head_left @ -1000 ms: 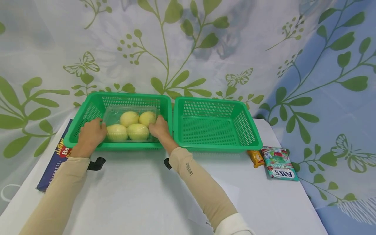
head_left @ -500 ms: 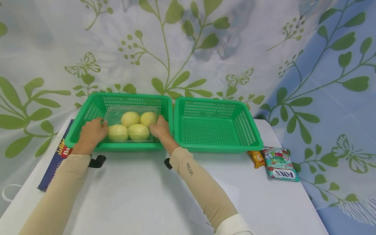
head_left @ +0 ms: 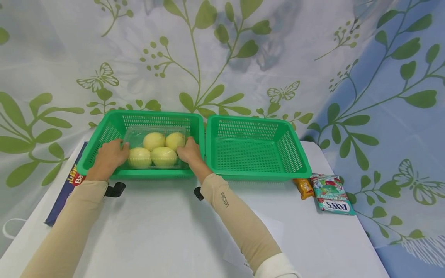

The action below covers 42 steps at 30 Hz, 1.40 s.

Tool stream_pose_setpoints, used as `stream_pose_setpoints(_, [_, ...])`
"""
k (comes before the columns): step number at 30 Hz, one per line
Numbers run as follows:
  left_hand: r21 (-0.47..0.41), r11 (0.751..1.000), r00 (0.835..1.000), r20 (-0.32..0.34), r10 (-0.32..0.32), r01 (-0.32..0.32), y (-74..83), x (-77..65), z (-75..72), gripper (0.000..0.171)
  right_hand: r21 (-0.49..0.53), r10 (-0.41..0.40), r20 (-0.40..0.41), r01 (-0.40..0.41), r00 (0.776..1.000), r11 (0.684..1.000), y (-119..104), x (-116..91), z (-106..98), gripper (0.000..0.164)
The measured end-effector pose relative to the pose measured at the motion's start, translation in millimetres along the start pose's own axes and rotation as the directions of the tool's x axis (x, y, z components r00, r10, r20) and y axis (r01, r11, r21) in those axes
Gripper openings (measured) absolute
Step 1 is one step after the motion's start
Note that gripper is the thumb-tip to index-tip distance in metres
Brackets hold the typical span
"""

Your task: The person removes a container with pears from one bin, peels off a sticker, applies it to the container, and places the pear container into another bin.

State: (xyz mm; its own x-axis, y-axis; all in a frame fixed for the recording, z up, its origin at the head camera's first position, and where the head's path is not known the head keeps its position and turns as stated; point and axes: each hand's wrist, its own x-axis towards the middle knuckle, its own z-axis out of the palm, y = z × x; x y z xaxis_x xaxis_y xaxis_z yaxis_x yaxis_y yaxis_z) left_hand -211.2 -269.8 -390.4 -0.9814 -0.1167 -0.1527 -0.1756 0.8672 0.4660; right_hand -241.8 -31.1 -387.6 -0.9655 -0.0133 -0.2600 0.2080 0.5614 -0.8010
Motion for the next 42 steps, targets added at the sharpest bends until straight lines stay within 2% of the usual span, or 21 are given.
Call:
stream_pose_setpoints(6, [-0.009,1.0,1.0,0.029,-0.01,0.01,-0.9,1.5,-0.9,0.067,0.019,0.008,0.007,-0.008,1.0,1.0,0.6,-0.1,-0.6,0.058])
stream_pose_setpoints(15, [0.003,1.0,1.0,0.028,-0.01,0.01,-1.5,1.1,-1.5,0.066,0.053,0.008,0.026,-0.009,1.0,0.999,-0.5,0.8,-3.3,0.056])
stream_pose_setpoints(24, [-0.006,1.0,0.999,0.033,0.016,-0.016,-2.7,-0.2,-2.2,0.067,0.093,0.01,0.045,-0.014,0.999,0.996,2.1,0.0,-5.1,0.058])
stream_pose_setpoints(32, [-0.05,0.998,0.999,-0.02,0.034,-0.035,-10.6,-3.1,-0.4,0.066,0.16,0.013,0.067,-0.023,0.998,0.987,0.7,-0.7,-4.7,0.058])
stream_pose_setpoints(37, [-0.066,0.997,0.998,-0.055,0.039,-0.043,-6.3,-6.3,-3.7,0.065,0.197,0.007,0.067,-0.02,0.998,0.98,-0.6,0.3,-7.3,0.057])
stream_pose_setpoints(42, [-0.078,0.996,0.998,-0.048,0.032,-0.036,-1.0,-8.9,-11.7,0.067,0.232,-0.008,0.094,-0.014,0.996,0.973,-1.4,-3.1,-14.0,0.061])
